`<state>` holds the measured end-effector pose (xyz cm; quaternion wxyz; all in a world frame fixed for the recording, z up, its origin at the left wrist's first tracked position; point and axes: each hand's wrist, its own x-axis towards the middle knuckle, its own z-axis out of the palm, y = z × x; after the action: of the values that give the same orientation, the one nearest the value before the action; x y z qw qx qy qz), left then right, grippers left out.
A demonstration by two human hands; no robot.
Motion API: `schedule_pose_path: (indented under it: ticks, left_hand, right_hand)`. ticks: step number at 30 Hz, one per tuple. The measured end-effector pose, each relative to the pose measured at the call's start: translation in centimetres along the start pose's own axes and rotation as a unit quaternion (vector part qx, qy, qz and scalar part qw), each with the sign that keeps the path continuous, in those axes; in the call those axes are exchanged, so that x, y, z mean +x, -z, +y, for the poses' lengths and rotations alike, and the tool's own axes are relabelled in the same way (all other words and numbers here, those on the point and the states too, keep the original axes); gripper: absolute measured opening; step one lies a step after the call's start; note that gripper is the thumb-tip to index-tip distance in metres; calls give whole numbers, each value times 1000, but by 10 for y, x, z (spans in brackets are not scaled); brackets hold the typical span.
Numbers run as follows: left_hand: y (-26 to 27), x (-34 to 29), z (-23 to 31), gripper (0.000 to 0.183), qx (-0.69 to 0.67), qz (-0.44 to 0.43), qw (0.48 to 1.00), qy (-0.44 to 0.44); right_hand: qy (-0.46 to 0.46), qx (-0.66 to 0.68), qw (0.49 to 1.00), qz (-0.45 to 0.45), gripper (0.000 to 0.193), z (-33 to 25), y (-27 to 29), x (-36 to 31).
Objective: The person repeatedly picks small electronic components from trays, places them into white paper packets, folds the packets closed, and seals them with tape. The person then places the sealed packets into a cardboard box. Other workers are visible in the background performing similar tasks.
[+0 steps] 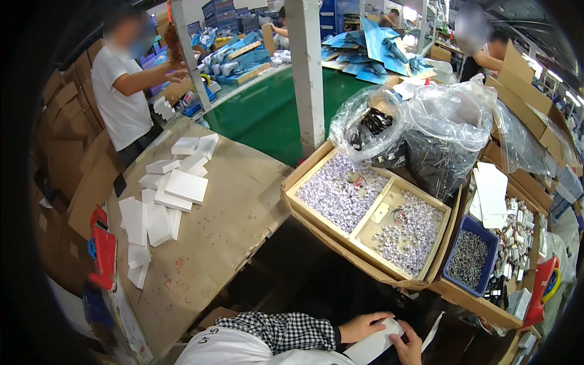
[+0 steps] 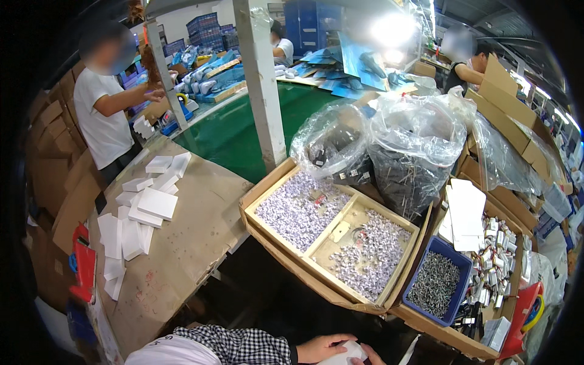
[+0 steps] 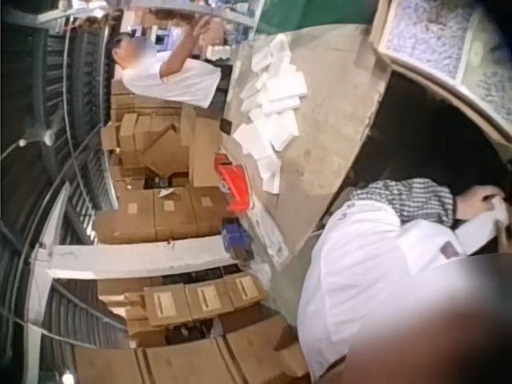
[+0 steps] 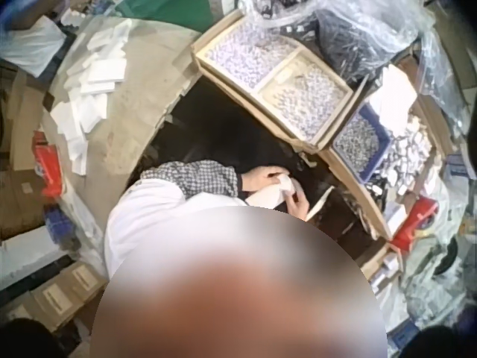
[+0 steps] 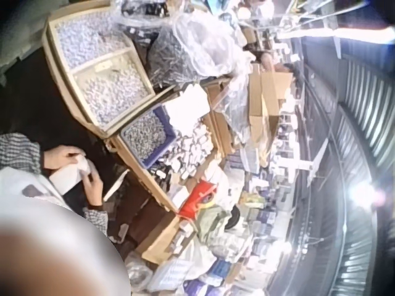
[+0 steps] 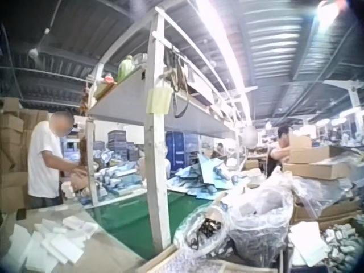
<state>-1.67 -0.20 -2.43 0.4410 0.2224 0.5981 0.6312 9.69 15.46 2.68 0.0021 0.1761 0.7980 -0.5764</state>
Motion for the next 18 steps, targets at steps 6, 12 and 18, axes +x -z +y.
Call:
schedule_pose_path:
  ticks: [6, 12, 18]
  left_hand:
    - [9, -13, -2, 35, -184, -11, 981, 55]
    - [14, -26, 1, 29, -72, -16, 997, -31]
    - [13, -23, 23, 30, -65, -25, 996, -46]
  right_hand:
    - [34, -6, 997, 67, 38, 10, -14, 4]
    - [24, 41, 998, 38, 28, 0, -15, -6]
    - [-80, 203, 972, 83, 28, -3, -16, -14]
